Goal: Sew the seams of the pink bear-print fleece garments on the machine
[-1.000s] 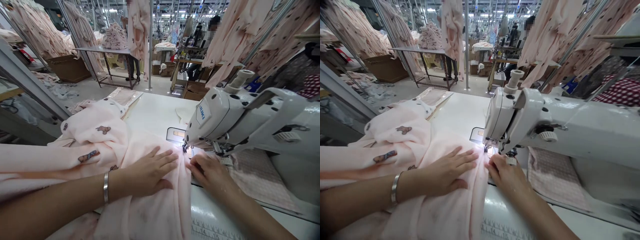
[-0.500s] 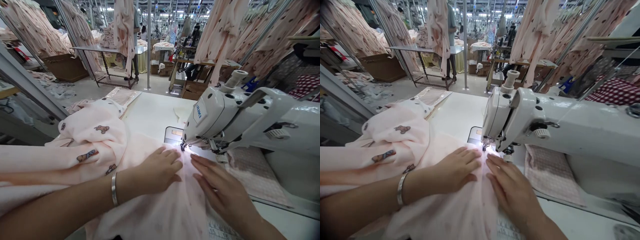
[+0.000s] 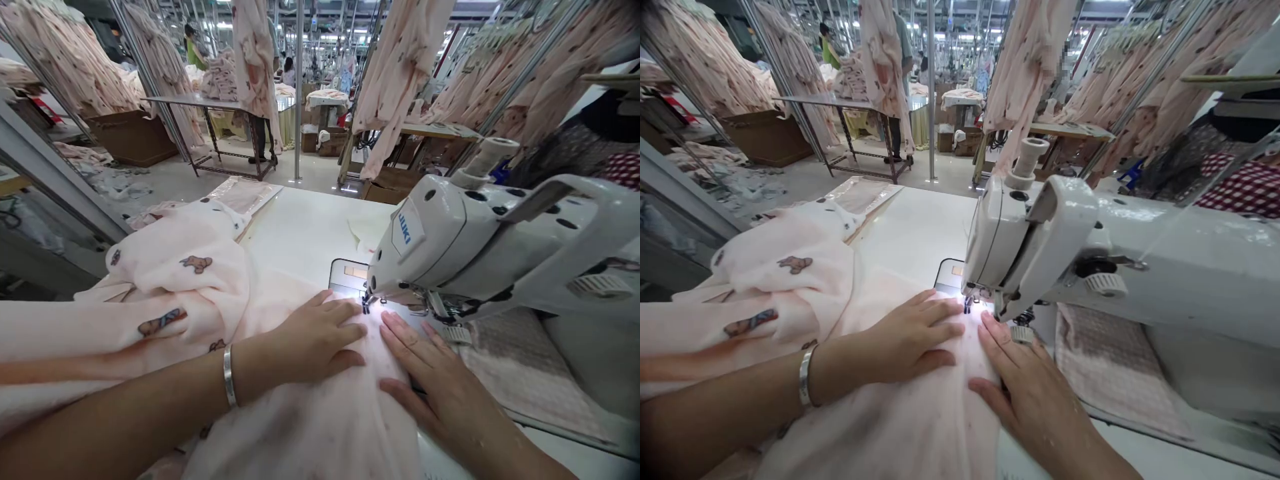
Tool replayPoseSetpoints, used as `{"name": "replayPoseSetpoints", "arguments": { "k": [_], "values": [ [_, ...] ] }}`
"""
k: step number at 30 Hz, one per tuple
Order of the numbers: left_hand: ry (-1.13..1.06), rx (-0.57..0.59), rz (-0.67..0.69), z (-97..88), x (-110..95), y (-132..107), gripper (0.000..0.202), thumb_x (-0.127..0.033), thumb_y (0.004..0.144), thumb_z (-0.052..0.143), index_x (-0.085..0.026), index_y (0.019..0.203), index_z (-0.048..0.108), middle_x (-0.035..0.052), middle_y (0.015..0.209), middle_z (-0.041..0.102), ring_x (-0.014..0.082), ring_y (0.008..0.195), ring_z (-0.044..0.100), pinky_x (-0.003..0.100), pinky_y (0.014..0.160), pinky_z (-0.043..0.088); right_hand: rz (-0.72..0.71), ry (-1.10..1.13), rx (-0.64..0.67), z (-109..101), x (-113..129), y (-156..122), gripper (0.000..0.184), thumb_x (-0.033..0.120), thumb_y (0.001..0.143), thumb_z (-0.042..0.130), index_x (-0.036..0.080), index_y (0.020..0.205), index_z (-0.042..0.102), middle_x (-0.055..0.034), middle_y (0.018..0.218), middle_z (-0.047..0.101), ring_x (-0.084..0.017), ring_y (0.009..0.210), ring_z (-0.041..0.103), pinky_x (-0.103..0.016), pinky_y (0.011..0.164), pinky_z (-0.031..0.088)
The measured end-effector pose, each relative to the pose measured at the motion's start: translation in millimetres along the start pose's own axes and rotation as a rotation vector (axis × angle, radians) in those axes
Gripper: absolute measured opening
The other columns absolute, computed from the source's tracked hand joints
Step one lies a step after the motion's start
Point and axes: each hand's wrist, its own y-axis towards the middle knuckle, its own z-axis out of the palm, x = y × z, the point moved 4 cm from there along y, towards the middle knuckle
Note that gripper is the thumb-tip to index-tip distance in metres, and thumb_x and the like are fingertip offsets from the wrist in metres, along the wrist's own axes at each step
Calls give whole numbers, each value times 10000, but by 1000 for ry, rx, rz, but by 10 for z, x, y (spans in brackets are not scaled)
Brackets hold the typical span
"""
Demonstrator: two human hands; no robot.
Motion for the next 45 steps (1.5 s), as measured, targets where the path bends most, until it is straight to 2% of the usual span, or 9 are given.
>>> {"name": "replayPoseSetpoints", "arguments": {
  "k": [6,13,21,29,33,37,39,43,45],
  "values": [
    [30,26,-53,38,132,74,358,-465,945,408,-198,1158,516,78,1321,501,226,1184,495,464,1110,228,48,3,17,-13,-88,67,723,498,932,403,245,1495,28,-87,1415,432,-289,1263,467,-608,956,450],
    [8,-9,-81,38,134,62,447,-493,928,433,-150,1212,456,121,1367,478,249,1286,418,467,1120,228,41,10,32,5,-105,76,747,509,927,407,246,1495,-1,-88,1404,444,-311,1254,473,-636,928,457],
    [24,-8,-83,33,118,41,414,-475,949,384,-167,1213,469,116,1389,450,243,1295,399,483,1105,232,47,19,24,0,-84,56,703,478,930,418,262,1489,50,-50,1460,363,-272,1300,425,-621,981,415],
    [51,-10,45,1,-14,-65,425,-456,935,413,-172,1239,499,144,1363,454,277,1236,439,468,1051,308,-16,-74,-39,-44,13,-68,664,446,919,434,220,1479,158,-77,1468,349,-259,1309,414,-586,999,406],
    [60,-24,34,-7,5,-43,418,-467,928,423,-175,1210,521,139,1351,465,277,1202,462,454,1036,334,-44,-90,-57,-55,0,-66,686,454,913,439,214,1484,143,-82,1445,382,-270,1287,442,-604,984,413],
    [41,20,20,5,61,7,415,-462,933,416,-173,1217,509,135,1358,461,269,1219,450,453,1048,330,-40,-51,-44,-47,-51,-8,701,457,916,434,215,1489,111,-85,1412,432,-276,1253,482,-625,976,419],
    [40,38,2,17,110,42,424,-479,932,413,-173,1210,509,135,1367,457,277,1230,445,465,1055,322,-15,-32,-26,-43,-83,32,691,464,918,431,185,1485,152,-109,1399,449,-285,1252,480,-605,976,435],
    [23,26,-58,41,201,96,459,-521,915,428,-160,1190,501,137,1376,457,289,1257,427,479,1062,321,34,-27,2,-51,-139,95,609,491,915,418,153,1419,364,-140,1383,468,-325,1218,505,-550,939,491],
    [4,13,-84,50,227,105,495,-540,908,431,-155,1216,477,139,1385,454,294,1287,403,490,1068,316,31,-21,4,-56,-161,110,580,494,917,411,157,1388,422,-144,1375,478,-330,1182,537,-544,923,503]
  ]
}}
